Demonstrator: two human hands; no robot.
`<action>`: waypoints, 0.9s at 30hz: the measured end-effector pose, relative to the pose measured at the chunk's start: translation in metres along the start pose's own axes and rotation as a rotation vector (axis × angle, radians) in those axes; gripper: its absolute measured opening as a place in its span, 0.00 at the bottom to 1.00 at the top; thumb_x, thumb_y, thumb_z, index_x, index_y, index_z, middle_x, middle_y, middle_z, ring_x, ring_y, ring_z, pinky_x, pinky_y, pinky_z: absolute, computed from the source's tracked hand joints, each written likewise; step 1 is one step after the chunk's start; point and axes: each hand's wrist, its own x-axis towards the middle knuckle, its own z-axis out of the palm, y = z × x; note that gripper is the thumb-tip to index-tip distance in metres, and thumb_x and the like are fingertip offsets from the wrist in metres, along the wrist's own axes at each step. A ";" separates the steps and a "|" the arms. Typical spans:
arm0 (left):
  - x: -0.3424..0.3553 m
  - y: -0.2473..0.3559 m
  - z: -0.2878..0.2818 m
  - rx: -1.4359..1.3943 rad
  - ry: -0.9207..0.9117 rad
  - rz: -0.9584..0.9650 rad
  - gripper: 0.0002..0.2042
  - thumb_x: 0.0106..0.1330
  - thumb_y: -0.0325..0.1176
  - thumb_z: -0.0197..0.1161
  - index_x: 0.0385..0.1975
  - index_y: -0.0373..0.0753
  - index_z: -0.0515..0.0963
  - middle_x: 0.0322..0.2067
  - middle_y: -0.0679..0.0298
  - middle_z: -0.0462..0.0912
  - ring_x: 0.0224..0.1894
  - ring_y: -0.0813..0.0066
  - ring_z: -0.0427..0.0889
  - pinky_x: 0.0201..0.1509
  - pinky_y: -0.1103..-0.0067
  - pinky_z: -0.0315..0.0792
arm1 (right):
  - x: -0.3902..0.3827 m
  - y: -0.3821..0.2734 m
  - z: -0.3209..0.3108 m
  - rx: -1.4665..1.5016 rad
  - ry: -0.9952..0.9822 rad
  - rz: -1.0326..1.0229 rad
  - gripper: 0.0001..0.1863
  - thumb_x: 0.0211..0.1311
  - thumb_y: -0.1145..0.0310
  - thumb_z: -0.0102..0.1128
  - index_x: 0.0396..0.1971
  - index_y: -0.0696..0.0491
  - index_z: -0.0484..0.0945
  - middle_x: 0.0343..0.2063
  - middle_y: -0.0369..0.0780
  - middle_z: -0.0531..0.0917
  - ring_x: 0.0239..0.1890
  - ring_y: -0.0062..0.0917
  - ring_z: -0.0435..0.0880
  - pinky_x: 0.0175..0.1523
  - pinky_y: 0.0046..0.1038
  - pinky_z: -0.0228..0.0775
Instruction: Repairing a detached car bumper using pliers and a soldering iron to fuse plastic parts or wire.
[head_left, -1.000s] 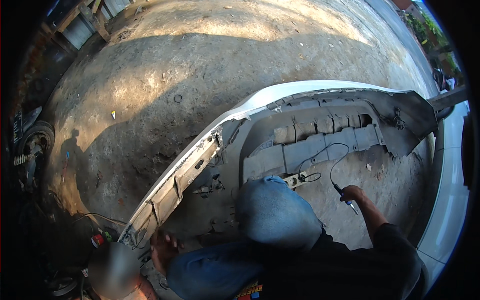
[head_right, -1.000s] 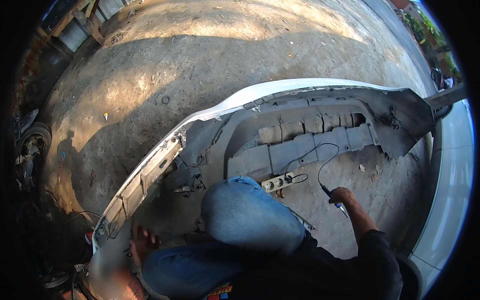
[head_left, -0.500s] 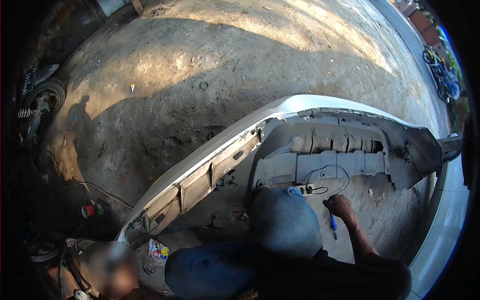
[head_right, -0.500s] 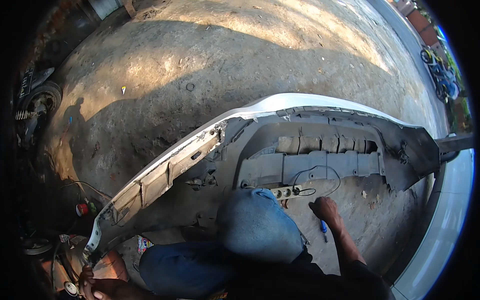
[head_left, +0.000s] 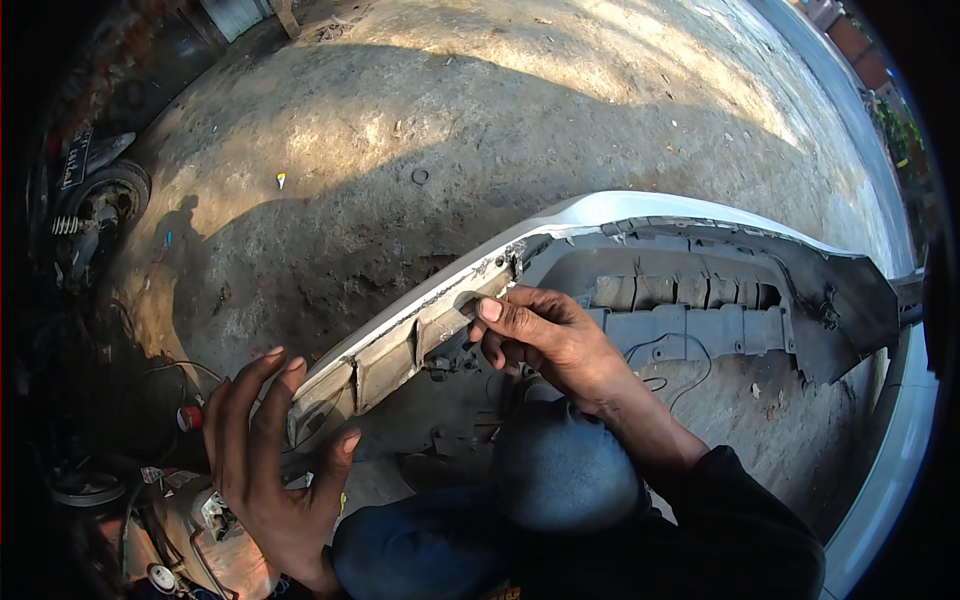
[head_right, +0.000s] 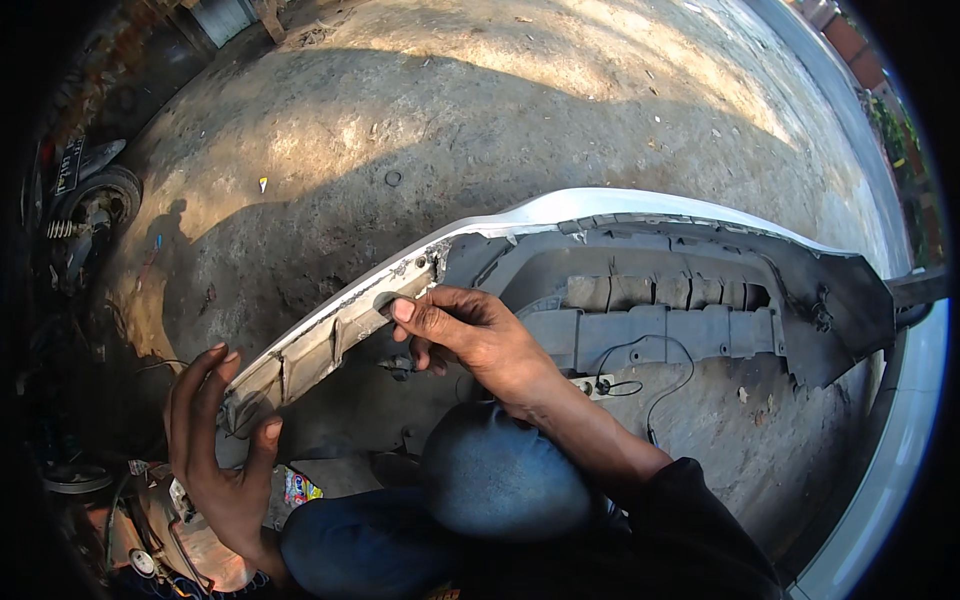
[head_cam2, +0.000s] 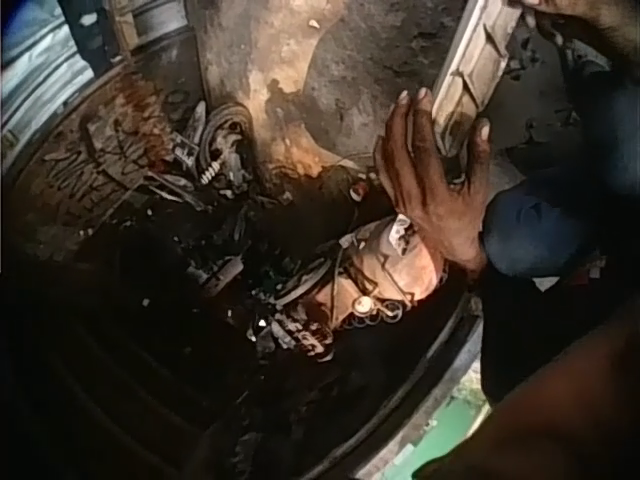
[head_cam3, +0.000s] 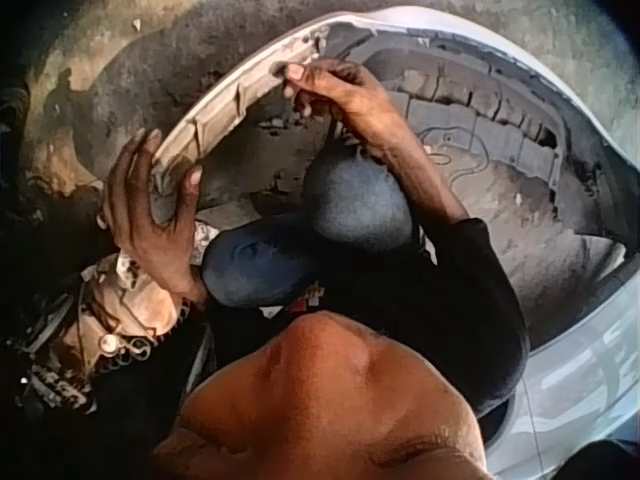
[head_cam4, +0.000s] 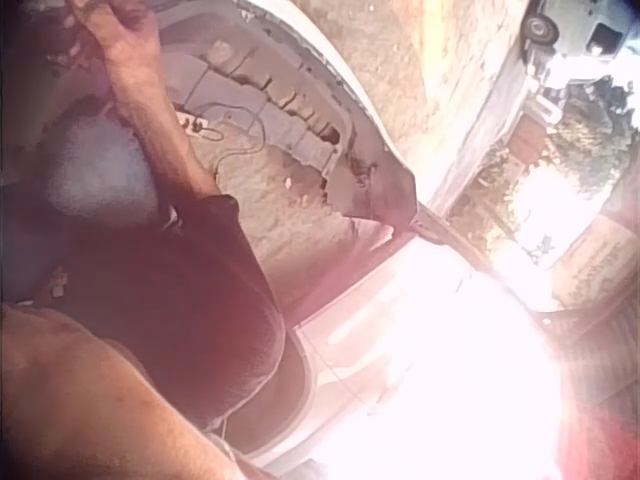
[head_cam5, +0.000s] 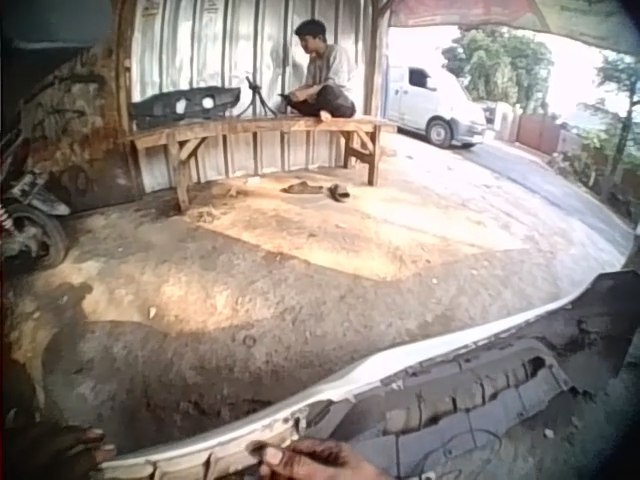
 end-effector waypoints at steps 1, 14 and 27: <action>-0.002 -0.001 0.001 0.051 -0.009 0.016 0.26 0.56 0.45 0.69 0.50 0.35 0.79 0.48 0.56 0.82 0.51 0.55 0.80 0.53 0.62 0.72 | 0.003 0.005 0.000 0.060 0.013 -0.043 0.19 0.63 0.52 0.66 0.37 0.56 0.82 0.32 0.34 0.83 0.30 0.15 0.76 0.37 0.20 0.67; -0.009 -0.002 0.006 -0.075 -0.005 -0.081 0.23 0.55 0.41 0.70 0.49 0.35 0.80 0.45 0.55 0.84 0.47 0.55 0.83 0.51 0.65 0.73 | 0.003 0.006 -0.002 0.112 0.035 -0.123 0.15 0.63 0.57 0.67 0.30 0.55 0.83 0.23 0.31 0.80 0.24 0.13 0.75 0.31 0.18 0.63; -0.010 -0.004 0.004 -0.111 -0.063 -0.141 0.26 0.52 0.40 0.70 0.50 0.32 0.79 0.46 0.51 0.82 0.51 0.56 0.80 0.57 0.65 0.71 | 0.009 0.011 -0.001 0.186 0.084 -0.172 0.15 0.66 0.56 0.63 0.30 0.54 0.82 0.21 0.34 0.81 0.25 0.13 0.76 0.34 0.19 0.64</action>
